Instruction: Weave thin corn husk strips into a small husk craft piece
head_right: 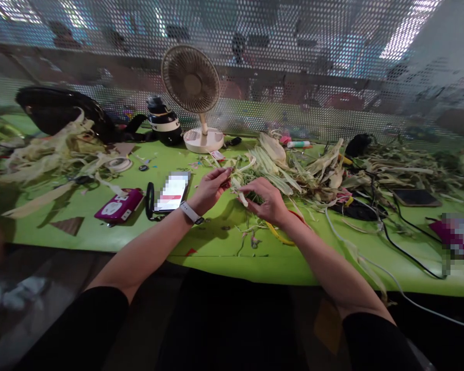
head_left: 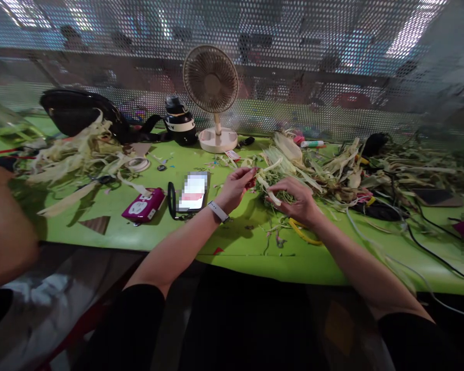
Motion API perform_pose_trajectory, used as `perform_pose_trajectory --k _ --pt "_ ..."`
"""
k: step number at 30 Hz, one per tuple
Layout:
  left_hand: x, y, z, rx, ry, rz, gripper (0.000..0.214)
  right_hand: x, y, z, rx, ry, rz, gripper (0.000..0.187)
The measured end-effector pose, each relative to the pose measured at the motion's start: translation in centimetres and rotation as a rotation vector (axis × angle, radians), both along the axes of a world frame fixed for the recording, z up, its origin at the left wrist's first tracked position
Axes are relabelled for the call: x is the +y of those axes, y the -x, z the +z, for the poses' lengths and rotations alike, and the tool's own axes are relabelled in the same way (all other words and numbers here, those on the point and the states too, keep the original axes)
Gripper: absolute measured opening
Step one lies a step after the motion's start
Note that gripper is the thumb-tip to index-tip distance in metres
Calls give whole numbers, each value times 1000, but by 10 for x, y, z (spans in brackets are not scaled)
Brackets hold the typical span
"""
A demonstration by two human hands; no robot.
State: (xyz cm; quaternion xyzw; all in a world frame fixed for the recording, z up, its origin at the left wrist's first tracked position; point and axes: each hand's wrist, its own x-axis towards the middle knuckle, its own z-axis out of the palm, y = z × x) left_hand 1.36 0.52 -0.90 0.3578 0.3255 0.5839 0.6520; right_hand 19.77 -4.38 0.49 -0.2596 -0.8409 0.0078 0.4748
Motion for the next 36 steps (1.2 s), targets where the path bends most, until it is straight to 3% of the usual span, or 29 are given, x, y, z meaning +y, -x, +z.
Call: perform_pose_trajectory --k 5,12,18,22,26,31,36 --pt "-5 -1 -3 109 -108 -93 31 5 1 -12 9 17 -70 19" --pt "-12 0 -2 438 -418 -74 35 2 -5 -13 -154 -297 -317 22" --pt "-19 -6 -7 562 -594 -103 40 11 -8 -18 -210 -402 -394 22" --pt "-25 -9 -7 541 -622 -114 42 13 -9 -25 -165 -324 -422 17" --pt "-31 -9 -2 552 -608 -146 36 9 -6 -29 -62 -155 -433 16" --pt "-35 -9 3 496 -562 -194 31 8 4 -26 196 139 -491 38" --pt "-34 -10 0 464 -549 -211 29 9 8 -24 242 182 -470 45"
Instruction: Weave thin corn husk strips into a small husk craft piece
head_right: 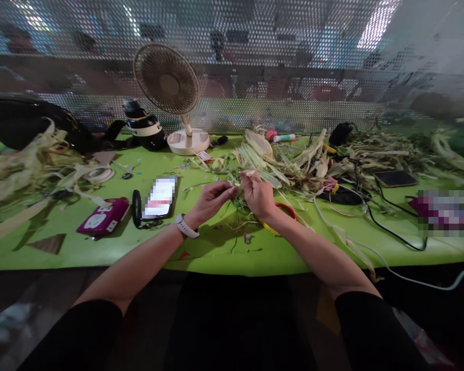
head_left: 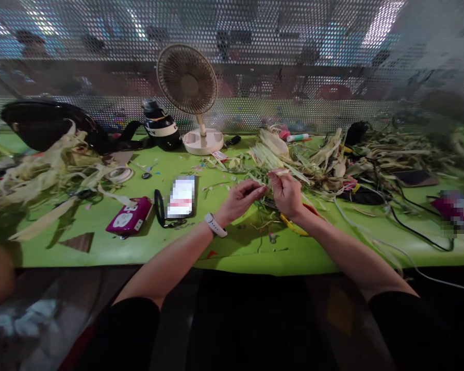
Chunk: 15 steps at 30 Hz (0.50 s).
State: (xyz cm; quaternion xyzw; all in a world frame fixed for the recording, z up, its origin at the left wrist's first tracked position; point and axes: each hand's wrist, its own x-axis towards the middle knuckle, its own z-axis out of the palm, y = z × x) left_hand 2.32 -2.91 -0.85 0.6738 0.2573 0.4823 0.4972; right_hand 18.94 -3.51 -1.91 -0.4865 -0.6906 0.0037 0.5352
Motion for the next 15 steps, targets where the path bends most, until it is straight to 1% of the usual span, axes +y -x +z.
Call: perform_pose_trajectory --k 4,7,10,13,15 --pt "2 0 -4 0 -15 16 26 0 0 -3 10 -3 30 43" --pt "3 0 -5 -14 8 24 25 0 1 -3 18 -13 46 41" --pt "2 0 -5 -7 75 10 24 0 2 -3 40 -21 44 40" --pt "2 0 -6 -12 162 -46 28 1 2 -4 65 -15 47 40" --pt "2 0 -5 -29 185 -71 32 2 2 -5 80 6 44 41"
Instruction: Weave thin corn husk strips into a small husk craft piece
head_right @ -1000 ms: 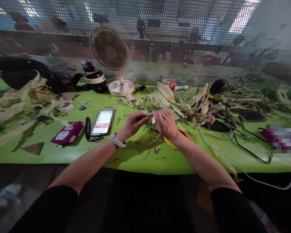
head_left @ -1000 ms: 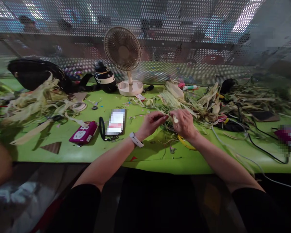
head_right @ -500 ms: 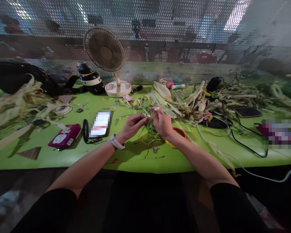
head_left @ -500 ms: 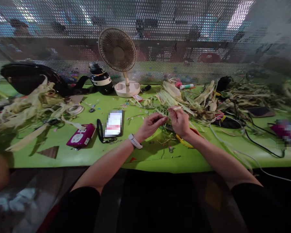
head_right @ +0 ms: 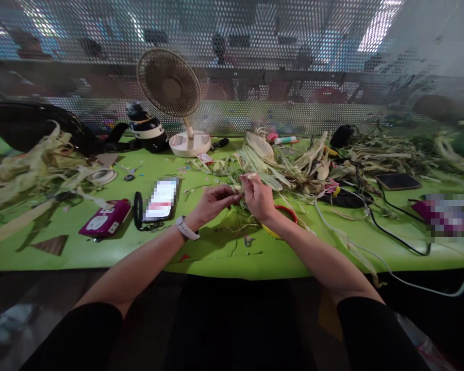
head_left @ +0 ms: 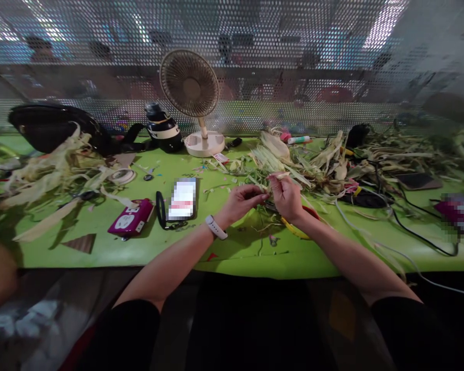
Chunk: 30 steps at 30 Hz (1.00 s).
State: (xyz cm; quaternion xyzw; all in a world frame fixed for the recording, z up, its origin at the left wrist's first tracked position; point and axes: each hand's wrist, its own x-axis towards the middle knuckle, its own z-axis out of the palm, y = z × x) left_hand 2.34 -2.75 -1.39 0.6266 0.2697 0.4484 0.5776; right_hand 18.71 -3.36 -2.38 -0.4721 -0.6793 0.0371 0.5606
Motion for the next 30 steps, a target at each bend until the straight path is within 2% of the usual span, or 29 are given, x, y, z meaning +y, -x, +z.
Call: perform_pose_trajectory --k 5,9,12,15,18,21,23,26,28,30 --pt "3 0 1 -23 20 -6 37 3 0 0 91 83 26 42" --pt "10 2 1 -62 40 39 36 6 0 0 233 243 143 40" --pt "14 7 3 -70 60 94 35 3 1 2 260 321 221 42" --pt "18 10 4 -81 75 162 33 -3 3 3 142 263 198 42" --pt "20 12 3 -118 100 186 33 -9 7 0 -87 200 175 30" --pt "23 13 1 -153 144 179 35 -13 8 -4 -320 195 270 23" --pt "26 15 1 -163 159 175 37 -13 5 -2 -372 182 343 22" --pt "30 20 3 -167 189 135 41 -9 -6 10 -195 123 350 19" --pt "30 23 6 -149 227 73 44 -2 -16 19 -3 106 253 15" --pt "28 26 11 -114 263 7 45 7 -24 25 57 214 288 17"
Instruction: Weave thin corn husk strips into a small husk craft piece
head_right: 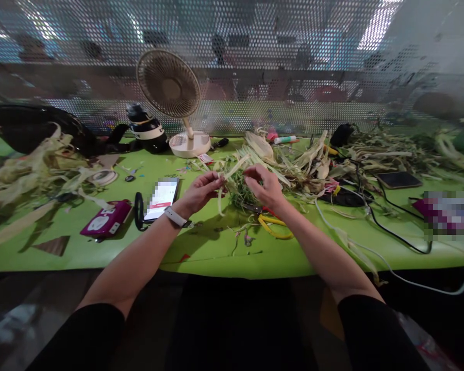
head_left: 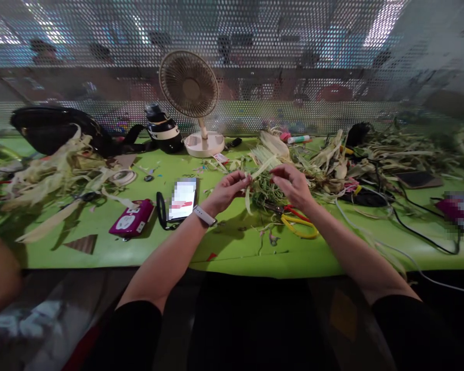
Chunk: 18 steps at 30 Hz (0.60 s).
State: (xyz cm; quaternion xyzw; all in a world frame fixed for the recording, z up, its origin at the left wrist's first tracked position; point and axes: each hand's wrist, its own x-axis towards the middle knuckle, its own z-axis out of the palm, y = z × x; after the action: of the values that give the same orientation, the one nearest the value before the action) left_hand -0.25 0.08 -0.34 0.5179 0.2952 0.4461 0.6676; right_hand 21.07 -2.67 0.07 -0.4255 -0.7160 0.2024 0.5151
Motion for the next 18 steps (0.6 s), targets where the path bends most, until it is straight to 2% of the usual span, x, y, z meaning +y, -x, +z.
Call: perform_pose_trajectory --k 5,8,10,18 --pt "-5 2 6 36 37 -120 43 14 -4 -5 -57 328 310 30" --pt "-3 2 5 26 17 -130 39 15 -3 -10 -63 387 304 28" --pt "0 4 4 17 13 -131 37 16 -5 -12 -106 334 254 25" --pt "12 8 -2 66 52 -106 44 19 -12 -7 -251 -65 100 20"
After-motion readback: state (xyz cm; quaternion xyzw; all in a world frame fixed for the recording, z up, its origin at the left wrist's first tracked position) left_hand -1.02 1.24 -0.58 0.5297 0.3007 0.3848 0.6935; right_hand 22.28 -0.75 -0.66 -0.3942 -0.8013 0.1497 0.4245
